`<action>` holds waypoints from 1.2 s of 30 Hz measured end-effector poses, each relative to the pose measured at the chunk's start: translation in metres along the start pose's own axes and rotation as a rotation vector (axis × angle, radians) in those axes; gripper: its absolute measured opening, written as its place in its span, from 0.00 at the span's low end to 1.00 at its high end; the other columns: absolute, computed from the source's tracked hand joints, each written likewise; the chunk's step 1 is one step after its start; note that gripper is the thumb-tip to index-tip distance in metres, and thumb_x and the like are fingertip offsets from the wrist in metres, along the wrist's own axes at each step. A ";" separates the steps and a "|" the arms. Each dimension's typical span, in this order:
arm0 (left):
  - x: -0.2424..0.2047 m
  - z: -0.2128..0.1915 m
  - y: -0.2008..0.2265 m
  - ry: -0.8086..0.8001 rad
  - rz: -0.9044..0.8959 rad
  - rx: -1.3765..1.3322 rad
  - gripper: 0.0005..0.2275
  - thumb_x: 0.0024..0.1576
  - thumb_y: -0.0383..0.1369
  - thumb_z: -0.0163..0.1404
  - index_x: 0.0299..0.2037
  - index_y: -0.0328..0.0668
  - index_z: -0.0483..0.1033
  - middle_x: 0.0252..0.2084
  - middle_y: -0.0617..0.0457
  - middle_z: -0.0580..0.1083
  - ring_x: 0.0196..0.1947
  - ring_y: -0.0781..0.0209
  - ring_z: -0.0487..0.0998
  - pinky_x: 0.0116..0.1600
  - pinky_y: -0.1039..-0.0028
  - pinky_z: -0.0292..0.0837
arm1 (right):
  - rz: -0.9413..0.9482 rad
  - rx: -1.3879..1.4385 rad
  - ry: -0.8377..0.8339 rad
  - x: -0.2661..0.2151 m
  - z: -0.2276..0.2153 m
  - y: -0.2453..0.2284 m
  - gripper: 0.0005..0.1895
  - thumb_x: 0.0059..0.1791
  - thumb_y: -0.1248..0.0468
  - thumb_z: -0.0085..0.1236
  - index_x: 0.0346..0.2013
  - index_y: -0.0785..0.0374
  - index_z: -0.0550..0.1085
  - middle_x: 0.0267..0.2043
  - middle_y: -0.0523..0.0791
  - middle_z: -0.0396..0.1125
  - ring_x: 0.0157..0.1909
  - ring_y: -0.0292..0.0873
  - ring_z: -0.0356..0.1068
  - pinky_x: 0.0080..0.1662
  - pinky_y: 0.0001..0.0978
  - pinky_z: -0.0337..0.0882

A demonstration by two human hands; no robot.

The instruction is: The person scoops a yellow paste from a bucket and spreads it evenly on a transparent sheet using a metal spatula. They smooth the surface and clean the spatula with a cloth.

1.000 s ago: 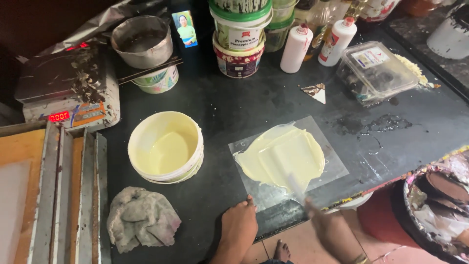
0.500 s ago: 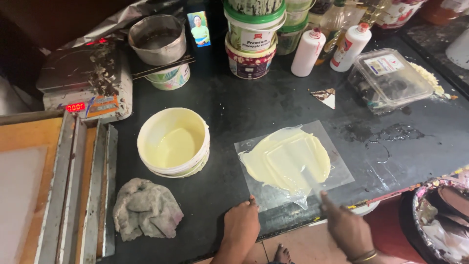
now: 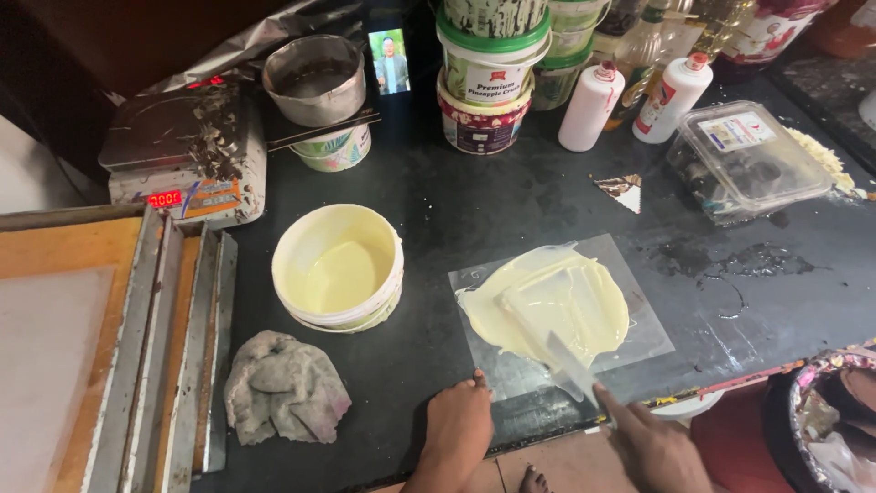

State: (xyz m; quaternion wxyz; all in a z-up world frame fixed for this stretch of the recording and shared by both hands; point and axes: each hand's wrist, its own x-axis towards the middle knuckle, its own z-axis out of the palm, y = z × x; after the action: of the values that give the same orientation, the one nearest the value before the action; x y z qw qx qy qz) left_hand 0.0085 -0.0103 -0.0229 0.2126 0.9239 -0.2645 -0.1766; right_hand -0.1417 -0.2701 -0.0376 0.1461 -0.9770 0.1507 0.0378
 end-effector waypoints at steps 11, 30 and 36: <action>0.000 -0.004 0.001 0.015 0.032 0.011 0.18 0.64 0.32 0.44 0.61 0.26 0.69 0.40 0.42 0.79 0.38 0.44 0.81 0.41 0.60 0.77 | 0.332 -0.029 0.186 0.005 -0.010 0.036 0.30 0.50 0.51 0.52 0.68 0.33 0.64 0.44 0.51 0.74 0.45 0.58 0.76 0.47 0.51 0.75; 0.001 -0.013 0.004 -0.051 0.000 0.016 0.18 0.64 0.32 0.44 0.61 0.28 0.69 0.40 0.43 0.78 0.39 0.45 0.81 0.42 0.60 0.77 | 0.206 0.064 0.037 0.021 -0.003 0.006 0.27 0.51 0.58 0.49 0.67 0.39 0.67 0.28 0.55 0.72 0.31 0.60 0.75 0.37 0.54 0.73; 0.001 -0.012 0.003 -0.049 0.013 0.014 0.15 0.64 0.32 0.44 0.57 0.28 0.73 0.40 0.44 0.78 0.39 0.45 0.81 0.42 0.59 0.77 | 0.024 -0.242 0.072 0.008 0.008 -0.018 0.33 0.49 0.60 0.48 0.71 0.41 0.62 0.31 0.53 0.73 0.31 0.56 0.76 0.35 0.50 0.76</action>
State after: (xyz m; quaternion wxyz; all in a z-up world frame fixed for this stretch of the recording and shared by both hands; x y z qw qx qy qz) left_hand 0.0134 -0.0099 -0.0114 0.2009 0.9189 -0.2769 -0.1963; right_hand -0.1289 -0.2539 -0.0410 0.0211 -0.9864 0.1617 0.0226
